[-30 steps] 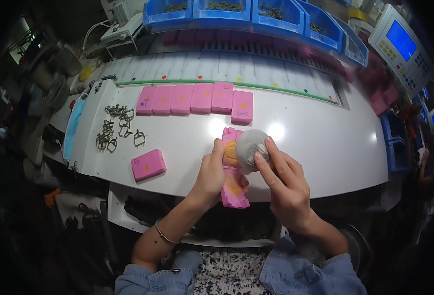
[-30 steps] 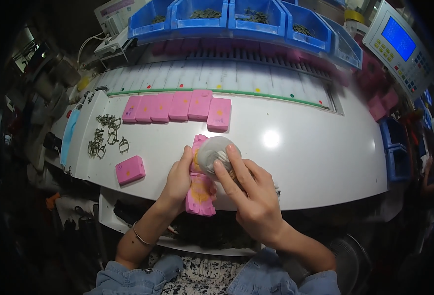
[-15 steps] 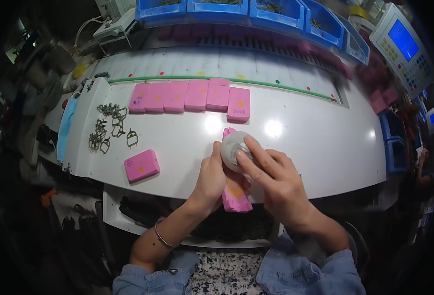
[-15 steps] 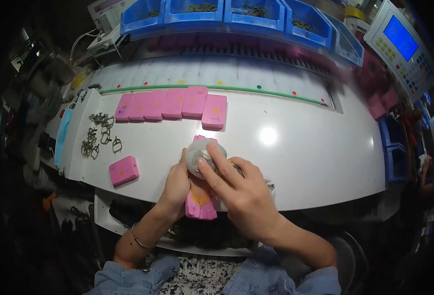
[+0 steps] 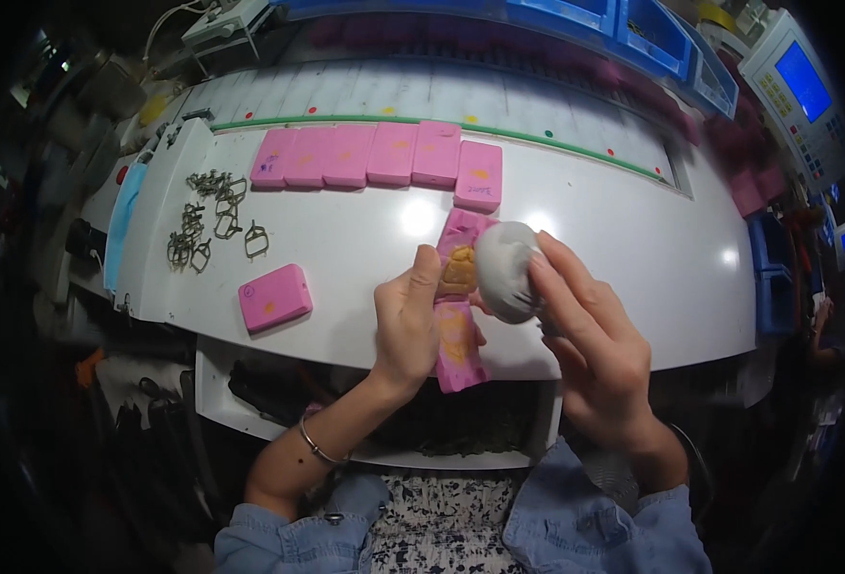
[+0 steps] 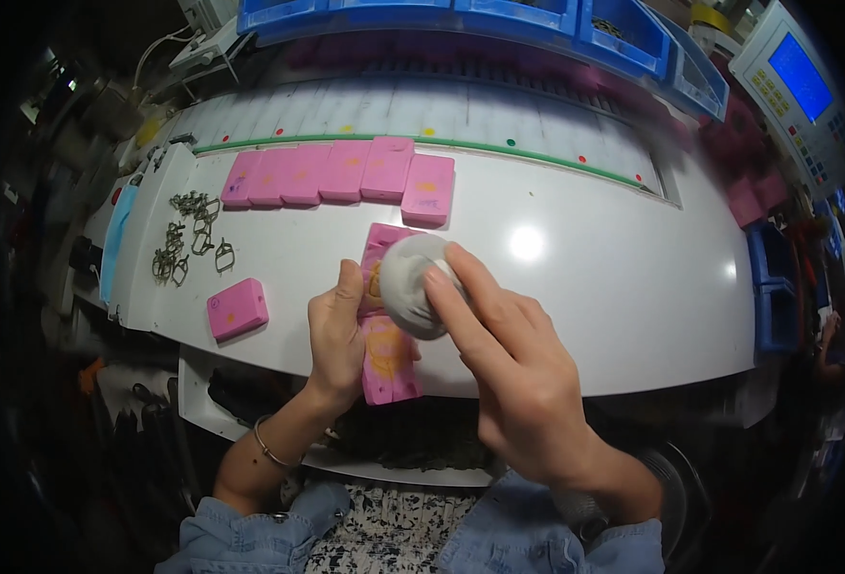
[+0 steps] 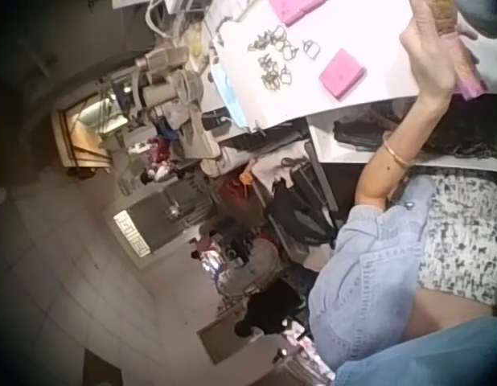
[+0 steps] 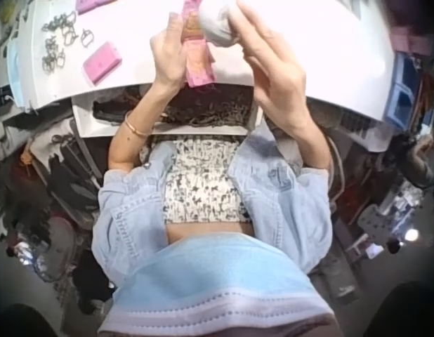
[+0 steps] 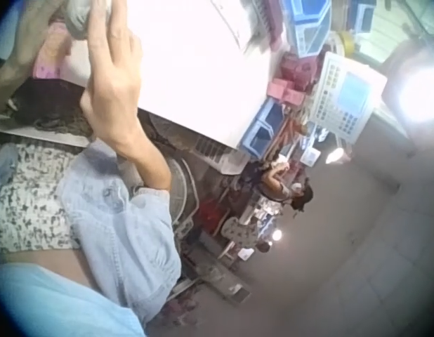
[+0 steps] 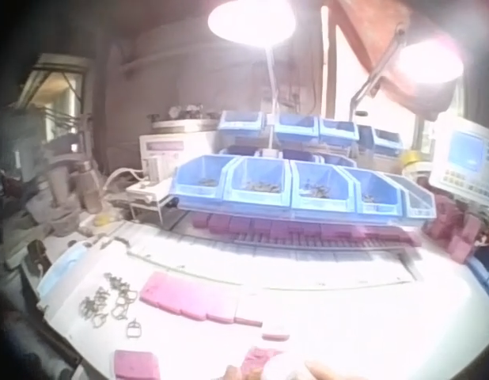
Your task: Assembling small metal parts using pink molds and various components in a workshop environment.
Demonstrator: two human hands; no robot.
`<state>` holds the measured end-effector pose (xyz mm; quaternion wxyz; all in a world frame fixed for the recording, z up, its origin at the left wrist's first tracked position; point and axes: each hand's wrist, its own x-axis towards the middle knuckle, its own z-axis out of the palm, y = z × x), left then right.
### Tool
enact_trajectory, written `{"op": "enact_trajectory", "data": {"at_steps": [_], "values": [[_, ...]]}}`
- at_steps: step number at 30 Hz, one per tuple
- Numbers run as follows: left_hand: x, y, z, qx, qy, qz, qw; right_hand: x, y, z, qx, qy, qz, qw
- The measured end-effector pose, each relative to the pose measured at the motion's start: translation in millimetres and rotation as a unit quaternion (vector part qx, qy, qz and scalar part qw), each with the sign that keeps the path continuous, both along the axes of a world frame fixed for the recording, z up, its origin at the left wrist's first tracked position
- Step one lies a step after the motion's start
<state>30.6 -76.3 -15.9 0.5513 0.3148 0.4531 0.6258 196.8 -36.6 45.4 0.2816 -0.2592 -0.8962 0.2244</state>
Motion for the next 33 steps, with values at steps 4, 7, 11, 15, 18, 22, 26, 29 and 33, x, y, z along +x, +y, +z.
{"op": "enact_trajectory", "data": {"at_steps": [4,7,11,15,18,22,26,29,33], "values": [[3.3,3.7,4.2,0.044,0.067,0.068,0.994,-0.6,-18.2,0.2,-0.014,-0.014,0.021,1.000],[1.0,2.6,1.5,0.062,0.126,0.086,0.986,-3.2,-16.2,3.8,-0.046,-0.053,0.047,0.996],[-0.4,5.3,2.2,0.046,0.071,0.097,0.992,-5.0,-17.0,-1.8,-0.099,-0.012,0.026,0.995],[-3.1,1.8,-5.5,0.014,0.149,0.103,0.983,-6.0,-11.6,-5.9,-0.050,-0.032,0.046,0.997],[-8.5,3.1,0.6,-0.004,0.028,0.111,0.993,-3.9,-2.6,-5.3,-0.069,-0.092,0.037,0.993],[-4.7,-2.9,8.8,-0.039,-0.123,0.046,0.991,-10.5,-4.3,-5.3,-0.029,-0.052,-0.063,0.996],[4.7,-12.7,21.0,-0.095,-0.149,-0.009,0.984,-27.1,-3.2,-7.9,-0.183,0.158,-0.069,0.968],[-2.2,-15.5,15.8,0.003,-0.074,0.000,0.997,-34.6,0.6,-8.9,-0.225,0.232,-0.048,0.945],[-18.7,-11.3,18.8,0.162,0.122,0.051,0.978,-37.7,5.9,-8.6,-0.222,0.226,-0.044,0.947]]}}
